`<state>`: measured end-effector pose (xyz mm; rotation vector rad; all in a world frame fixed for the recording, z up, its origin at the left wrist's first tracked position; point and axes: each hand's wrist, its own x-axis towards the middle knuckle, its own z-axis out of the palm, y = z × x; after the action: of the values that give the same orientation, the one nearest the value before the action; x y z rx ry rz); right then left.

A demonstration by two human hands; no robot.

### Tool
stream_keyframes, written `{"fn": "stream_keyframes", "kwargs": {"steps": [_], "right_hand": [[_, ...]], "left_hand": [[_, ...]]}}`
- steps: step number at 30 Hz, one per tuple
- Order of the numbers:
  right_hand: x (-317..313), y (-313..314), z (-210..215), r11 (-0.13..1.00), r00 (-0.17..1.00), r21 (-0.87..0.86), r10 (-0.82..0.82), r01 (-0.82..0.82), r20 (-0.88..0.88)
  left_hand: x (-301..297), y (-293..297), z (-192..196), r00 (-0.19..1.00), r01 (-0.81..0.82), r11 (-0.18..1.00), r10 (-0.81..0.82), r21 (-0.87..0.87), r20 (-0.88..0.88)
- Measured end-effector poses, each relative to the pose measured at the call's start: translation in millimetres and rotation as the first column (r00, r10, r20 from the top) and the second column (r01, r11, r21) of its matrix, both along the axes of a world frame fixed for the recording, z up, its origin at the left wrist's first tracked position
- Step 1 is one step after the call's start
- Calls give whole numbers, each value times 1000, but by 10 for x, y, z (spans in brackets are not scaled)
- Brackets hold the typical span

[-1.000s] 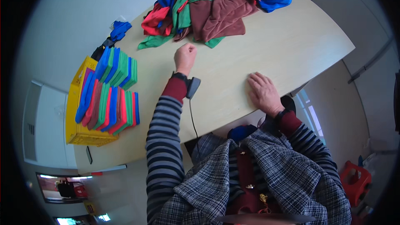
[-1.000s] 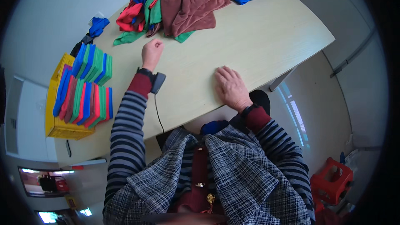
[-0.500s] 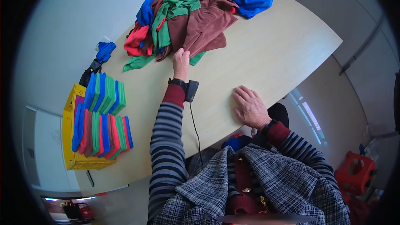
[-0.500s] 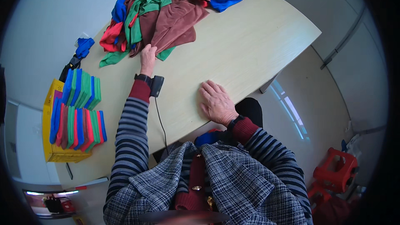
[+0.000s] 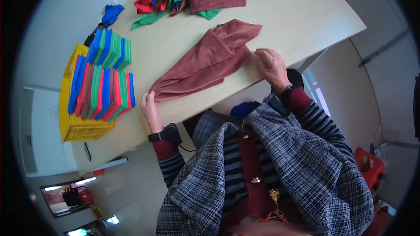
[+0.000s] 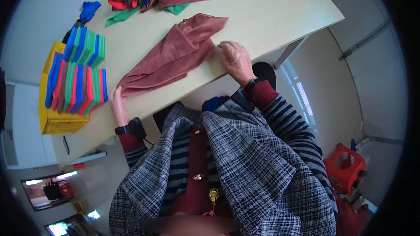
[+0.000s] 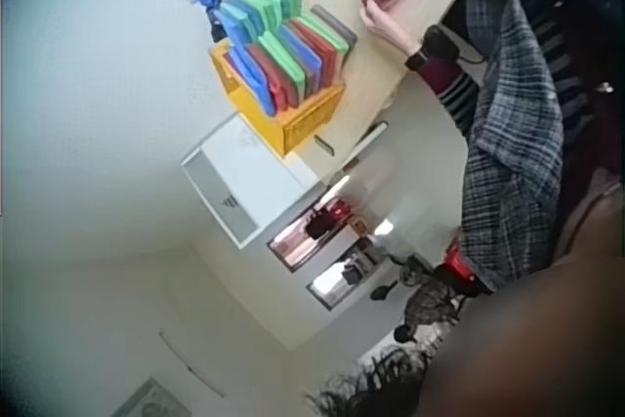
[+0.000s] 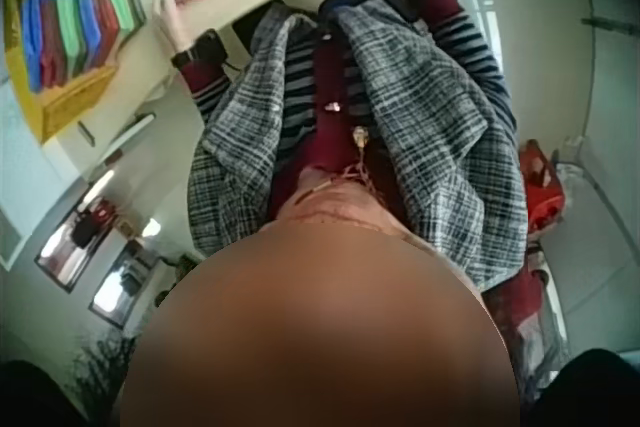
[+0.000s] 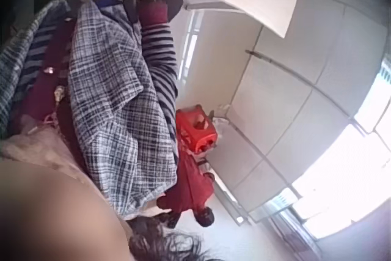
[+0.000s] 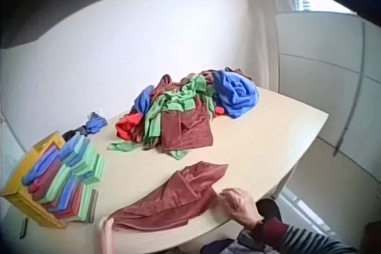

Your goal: Folding various colored cloths on a table and stacking them.

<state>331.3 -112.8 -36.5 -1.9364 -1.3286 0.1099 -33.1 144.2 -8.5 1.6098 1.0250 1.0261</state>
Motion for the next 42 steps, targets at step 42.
{"fn": "stream_keyframes", "kwargs": {"steps": [42], "right_hand": [[1389, 266, 1016, 940, 939, 296, -62, 169, -338]], "left_hand": [[-562, 227, 409, 774, 271, 956, -148, -111, 616]]}}
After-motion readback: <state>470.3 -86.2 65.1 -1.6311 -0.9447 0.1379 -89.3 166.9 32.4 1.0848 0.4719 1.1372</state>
